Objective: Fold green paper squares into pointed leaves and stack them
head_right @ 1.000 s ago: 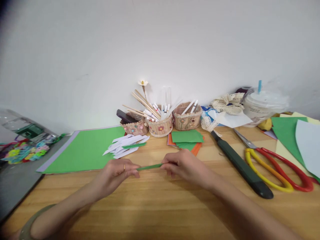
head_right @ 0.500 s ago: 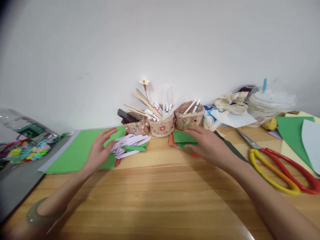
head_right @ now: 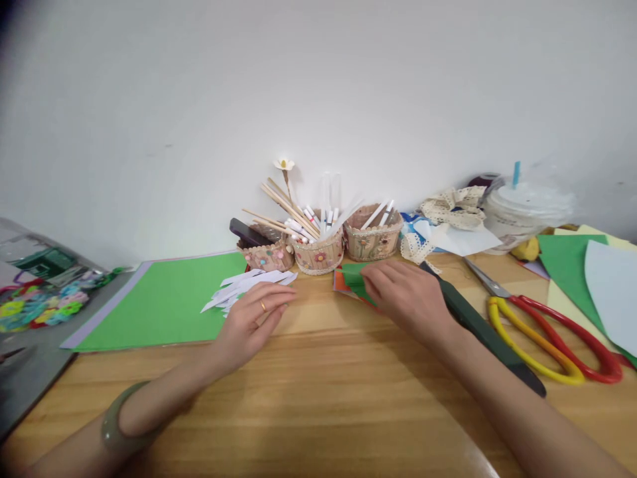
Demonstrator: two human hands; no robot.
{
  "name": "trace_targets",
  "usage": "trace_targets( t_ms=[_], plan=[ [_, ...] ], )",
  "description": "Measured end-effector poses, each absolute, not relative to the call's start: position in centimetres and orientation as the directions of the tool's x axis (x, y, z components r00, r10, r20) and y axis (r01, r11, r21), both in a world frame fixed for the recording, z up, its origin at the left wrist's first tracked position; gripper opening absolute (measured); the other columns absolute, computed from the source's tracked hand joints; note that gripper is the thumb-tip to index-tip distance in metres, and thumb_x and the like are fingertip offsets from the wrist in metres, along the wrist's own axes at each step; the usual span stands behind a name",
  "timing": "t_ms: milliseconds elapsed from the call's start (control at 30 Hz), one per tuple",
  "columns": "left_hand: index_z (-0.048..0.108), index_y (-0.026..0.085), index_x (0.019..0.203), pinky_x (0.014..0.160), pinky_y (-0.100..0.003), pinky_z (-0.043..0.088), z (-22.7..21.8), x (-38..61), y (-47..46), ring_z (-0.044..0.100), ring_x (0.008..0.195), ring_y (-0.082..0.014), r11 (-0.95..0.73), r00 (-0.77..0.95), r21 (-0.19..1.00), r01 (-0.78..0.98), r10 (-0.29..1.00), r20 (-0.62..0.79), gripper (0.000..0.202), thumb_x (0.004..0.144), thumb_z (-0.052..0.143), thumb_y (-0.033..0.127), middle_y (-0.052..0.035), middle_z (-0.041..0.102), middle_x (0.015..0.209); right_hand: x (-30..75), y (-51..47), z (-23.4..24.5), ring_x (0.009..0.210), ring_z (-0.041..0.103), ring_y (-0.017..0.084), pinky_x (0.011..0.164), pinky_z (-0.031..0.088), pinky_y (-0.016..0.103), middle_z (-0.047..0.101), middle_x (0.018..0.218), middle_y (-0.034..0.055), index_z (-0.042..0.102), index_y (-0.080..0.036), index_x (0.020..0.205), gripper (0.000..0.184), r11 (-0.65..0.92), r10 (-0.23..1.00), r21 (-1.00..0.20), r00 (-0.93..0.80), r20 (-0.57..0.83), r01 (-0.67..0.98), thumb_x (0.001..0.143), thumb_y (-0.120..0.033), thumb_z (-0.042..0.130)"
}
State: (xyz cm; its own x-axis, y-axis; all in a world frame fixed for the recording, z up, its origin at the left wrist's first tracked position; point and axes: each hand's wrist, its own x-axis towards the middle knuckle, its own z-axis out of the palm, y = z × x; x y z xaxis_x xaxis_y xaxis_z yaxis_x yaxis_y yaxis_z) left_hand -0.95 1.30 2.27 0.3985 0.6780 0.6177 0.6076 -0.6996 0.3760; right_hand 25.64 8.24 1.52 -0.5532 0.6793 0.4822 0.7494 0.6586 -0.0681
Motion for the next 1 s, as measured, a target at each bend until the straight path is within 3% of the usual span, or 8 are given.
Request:
trace_targets(
  t_ms=[100, 200, 300, 433, 567, 700, 900, 1000],
  plan=[
    [0.054, 0.014, 0.117, 0.083, -0.036, 0.049, 2.2, 0.5, 0.3, 0.057, 0.101, -0.0221, -0.681, 0.440, 0.185, 0.709, 0.632, 0.638, 0.029, 0.090, 0.052, 0.024, -0.0125, 0.062, 0.112, 23.8, 5.2, 2.3, 0.097, 0.062, 0.020, 0.081, 0.049, 0.034, 0.070, 0.097, 0.0087, 0.063, -0.018, 0.102, 0.027, 0.843, 0.386, 0.087, -0.708, 0.591, 0.531, 0.092, -0.018, 0.038],
    [0.063, 0.016, 0.095, 0.067, -0.028, 0.049, 1.6, 1.2, -0.9, 0.059, 0.076, -0.0168, -0.680, 0.545, -0.012, 0.733, 0.577, 0.609, 0.014, 0.090, 0.050, 0.018, -0.0057, 0.067, 0.087, 22.0, 2.7, 2.1, 0.090, 0.063, 0.020, 0.074, 0.051, 0.034, 0.070, 0.091, 0.0113, 0.062, -0.014, 0.103, 0.035, 0.921, 0.157, 0.202, -0.790, 0.593, 0.334, 0.092, -0.011, 0.029],
    [0.064, 0.017, 0.081, 0.055, -0.023, 0.044, 0.6, 1.3, -1.7, 0.056, 0.067, -0.0146, -0.667, 0.572, -0.019, 0.745, 0.623, 0.533, 0.021, 0.090, 0.045, 0.014, -0.0030, 0.065, 0.074, 21.4, 2.0, 1.3, 0.081, 0.063, 0.018, 0.068, 0.051, 0.031, 0.069, 0.084, 0.0111, 0.064, -0.013, 0.094, 0.037, 0.949, 0.219, 0.092, -0.842, 0.493, 0.300, 0.093, -0.011, 0.027],
    [0.066, 0.018, 0.076, 0.052, -0.023, 0.042, -0.3, 0.9, -2.1, 0.054, 0.062, -0.0141, -0.636, 0.551, 0.133, 0.760, 0.740, 0.387, 0.028, 0.091, 0.043, 0.018, -0.0032, 0.062, 0.073, 22.2, 2.9, 0.3, 0.080, 0.059, 0.018, 0.070, 0.050, 0.031, 0.066, 0.086, 0.0086, 0.064, -0.015, 0.091, 0.027, 0.932, 0.357, -0.072, -0.870, 0.339, 0.354, 0.093, -0.016, 0.037],
    [0.069, 0.019, 0.086, 0.059, -0.024, 0.045, -0.4, 0.3, -2.2, 0.056, 0.066, -0.0144, -0.590, 0.517, 0.354, 0.726, 0.807, 0.284, 0.026, 0.091, 0.044, 0.020, -0.0041, 0.062, 0.076, 22.8, 3.4, -0.3, 0.088, 0.058, 0.020, 0.076, 0.049, 0.034, 0.065, 0.092, 0.0084, 0.064, -0.017, 0.102, 0.023, 0.915, 0.403, -0.166, -0.847, 0.346, 0.368, 0.091, -0.020, 0.044],
    [0.070, 0.020, 0.092, 0.062, -0.026, 0.045, -0.1, -0.2, -2.1, 0.057, 0.069, -0.0162, -0.517, 0.466, 0.505, 0.691, 0.853, 0.236, 0.024, 0.090, 0.046, 0.021, -0.0049, 0.064, 0.079, 22.7, 3.4, -0.3, 0.077, 0.056, 0.016, 0.067, 0.047, 0.029, 0.062, 0.083, 0.0066, 0.064, -0.017, 0.089, 0.022, 0.883, 0.461, -0.273, -0.815, 0.352, 0.382, 0.092, -0.017, 0.041],
    [0.068, 0.017, 0.070, 0.057, -0.025, 0.039, 0.5, -0.5, -1.5, 0.054, 0.061, -0.0160, -0.354, 0.365, 0.571, 0.741, 0.926, 0.100, 0.027, 0.088, 0.048, 0.018, -0.0029, 0.060, 0.061, 22.3, 3.9, -0.2, 0.070, 0.057, 0.016, 0.061, 0.045, 0.027, 0.059, 0.077, 0.0044, 0.055, -0.017, 0.080, 0.020, 0.730, 0.654, -0.416, -0.730, 0.196, 0.542, 0.093, -0.023, 0.042],
    [0.068, 0.018, 0.077, 0.058, -0.024, 0.039, 0.5, -0.6, -1.3, 0.055, 0.063, -0.0161, -0.253, 0.302, 0.571, 0.781, 0.953, 0.010, 0.017, 0.084, 0.053, 0.017, -0.0015, 0.061, 0.064, 22.1, 4.2, -0.6, 0.069, 0.059, 0.016, 0.059, 0.045, 0.027, 0.060, 0.077, 0.0028, 0.053, -0.019, 0.085, 0.012, 0.652, 0.723, -0.434, -0.683, 0.108, 0.622, 0.091, -0.025, 0.045]
  ],
)
